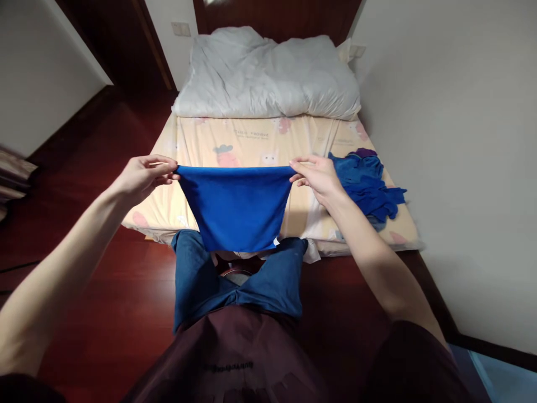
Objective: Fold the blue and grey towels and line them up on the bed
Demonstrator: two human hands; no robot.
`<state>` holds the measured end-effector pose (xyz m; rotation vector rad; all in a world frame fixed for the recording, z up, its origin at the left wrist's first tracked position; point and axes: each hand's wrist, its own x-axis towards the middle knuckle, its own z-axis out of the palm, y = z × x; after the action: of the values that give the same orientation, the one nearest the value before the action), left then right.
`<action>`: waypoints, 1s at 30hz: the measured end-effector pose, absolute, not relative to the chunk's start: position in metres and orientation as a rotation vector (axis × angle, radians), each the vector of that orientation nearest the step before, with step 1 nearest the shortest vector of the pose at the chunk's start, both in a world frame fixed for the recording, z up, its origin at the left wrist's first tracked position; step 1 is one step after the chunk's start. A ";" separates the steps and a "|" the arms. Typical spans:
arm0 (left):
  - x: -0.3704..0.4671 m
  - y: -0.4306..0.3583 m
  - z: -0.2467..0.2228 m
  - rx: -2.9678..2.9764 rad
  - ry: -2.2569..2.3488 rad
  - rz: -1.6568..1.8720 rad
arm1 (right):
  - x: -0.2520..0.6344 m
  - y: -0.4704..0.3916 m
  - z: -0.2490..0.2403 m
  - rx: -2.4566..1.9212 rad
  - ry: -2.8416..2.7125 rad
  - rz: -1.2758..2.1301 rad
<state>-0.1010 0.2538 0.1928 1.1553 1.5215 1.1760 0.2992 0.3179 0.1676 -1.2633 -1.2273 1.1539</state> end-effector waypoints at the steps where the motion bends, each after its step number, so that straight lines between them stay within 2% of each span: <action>1: -0.099 0.266 0.186 1.151 1.526 1.179 | 0.295 0.332 0.161 -1.285 -1.224 1.149; 5: -0.094 0.327 0.166 1.240 1.505 1.259 | 0.275 0.391 0.141 -1.282 -1.280 1.022; 9: -0.095 0.372 0.167 1.500 1.410 1.530 | 0.270 0.428 0.142 -1.048 -1.468 0.728; 14: -0.105 0.358 0.149 1.741 1.492 1.678 | 0.287 0.414 0.121 -0.978 -1.536 0.505; 17: -0.107 0.319 0.092 1.778 1.609 1.588 | 0.294 0.382 0.065 -1.069 -1.538 0.554; 24: -0.091 0.231 -0.093 1.320 1.781 1.003 | 0.285 0.291 -0.105 -1.427 -1.420 1.082; 27: -0.085 0.216 -0.128 1.138 1.774 1.064 | 0.283 0.272 -0.139 -1.484 -1.235 1.179; 30: -0.082 0.217 -0.138 1.081 1.769 1.105 | 0.286 0.269 -0.148 -1.512 -1.075 1.184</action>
<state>-0.0821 0.2169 -0.1379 1.0811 1.7690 1.1049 0.2859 0.2690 -0.1485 -1.5122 -1.0750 1.1845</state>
